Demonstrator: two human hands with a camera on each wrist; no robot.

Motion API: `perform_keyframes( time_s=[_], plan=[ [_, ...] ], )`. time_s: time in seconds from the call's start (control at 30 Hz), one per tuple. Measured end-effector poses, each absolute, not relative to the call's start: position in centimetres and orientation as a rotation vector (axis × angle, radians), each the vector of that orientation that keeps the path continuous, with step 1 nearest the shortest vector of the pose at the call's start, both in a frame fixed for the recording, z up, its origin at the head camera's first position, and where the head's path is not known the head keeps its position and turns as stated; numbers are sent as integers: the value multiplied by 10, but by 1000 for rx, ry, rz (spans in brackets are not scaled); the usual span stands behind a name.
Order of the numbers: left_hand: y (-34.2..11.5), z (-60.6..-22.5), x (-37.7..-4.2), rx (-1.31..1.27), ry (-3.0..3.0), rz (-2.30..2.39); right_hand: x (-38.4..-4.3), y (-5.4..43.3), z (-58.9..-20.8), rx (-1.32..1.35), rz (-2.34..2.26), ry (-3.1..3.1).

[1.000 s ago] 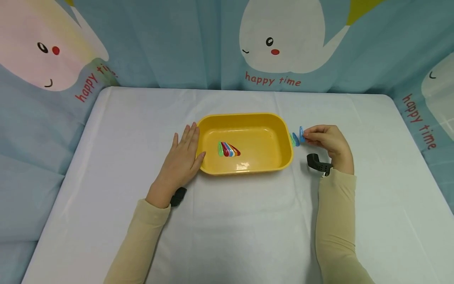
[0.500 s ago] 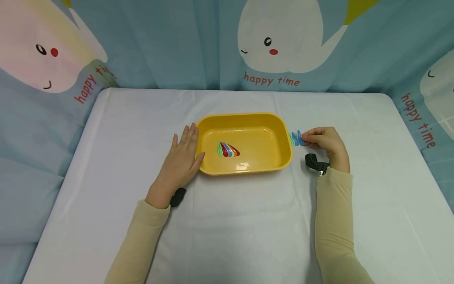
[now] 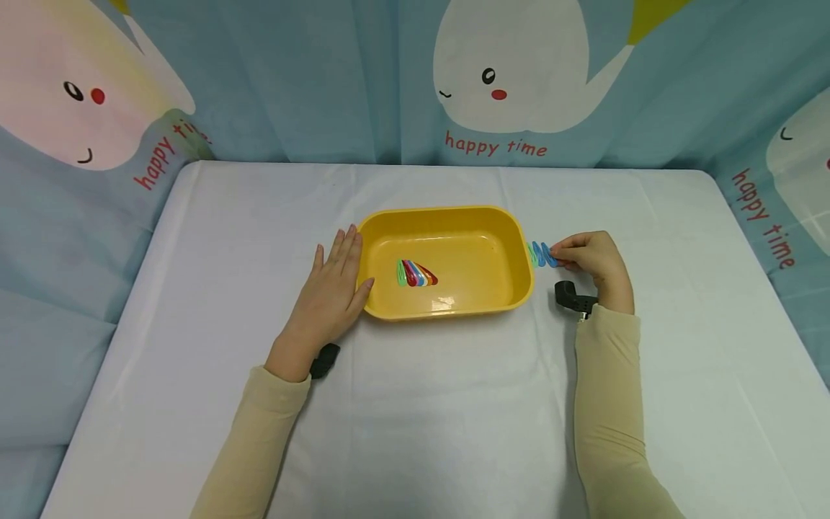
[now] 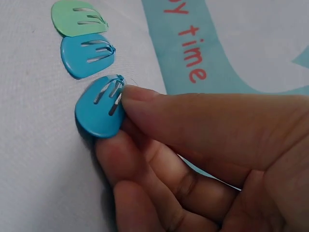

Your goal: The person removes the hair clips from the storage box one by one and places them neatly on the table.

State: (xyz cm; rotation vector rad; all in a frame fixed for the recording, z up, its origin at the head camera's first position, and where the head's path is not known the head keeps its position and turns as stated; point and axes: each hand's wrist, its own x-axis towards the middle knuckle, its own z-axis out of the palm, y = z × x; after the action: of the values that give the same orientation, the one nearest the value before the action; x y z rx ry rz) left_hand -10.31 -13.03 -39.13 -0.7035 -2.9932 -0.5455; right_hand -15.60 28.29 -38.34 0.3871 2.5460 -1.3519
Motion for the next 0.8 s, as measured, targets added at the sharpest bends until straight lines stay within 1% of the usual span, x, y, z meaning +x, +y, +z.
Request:
perform_keyframes(
  time_s=[0.47, 0.8],
  plan=[
    [-130, -391, -103, -701, -2992, -531, -156, 280, -382, 395, -1280, 2578],
    [-130, -393, -103, -705, -2972, -552, -156, 280, -381, 394, -1312, 2547]
  ],
)
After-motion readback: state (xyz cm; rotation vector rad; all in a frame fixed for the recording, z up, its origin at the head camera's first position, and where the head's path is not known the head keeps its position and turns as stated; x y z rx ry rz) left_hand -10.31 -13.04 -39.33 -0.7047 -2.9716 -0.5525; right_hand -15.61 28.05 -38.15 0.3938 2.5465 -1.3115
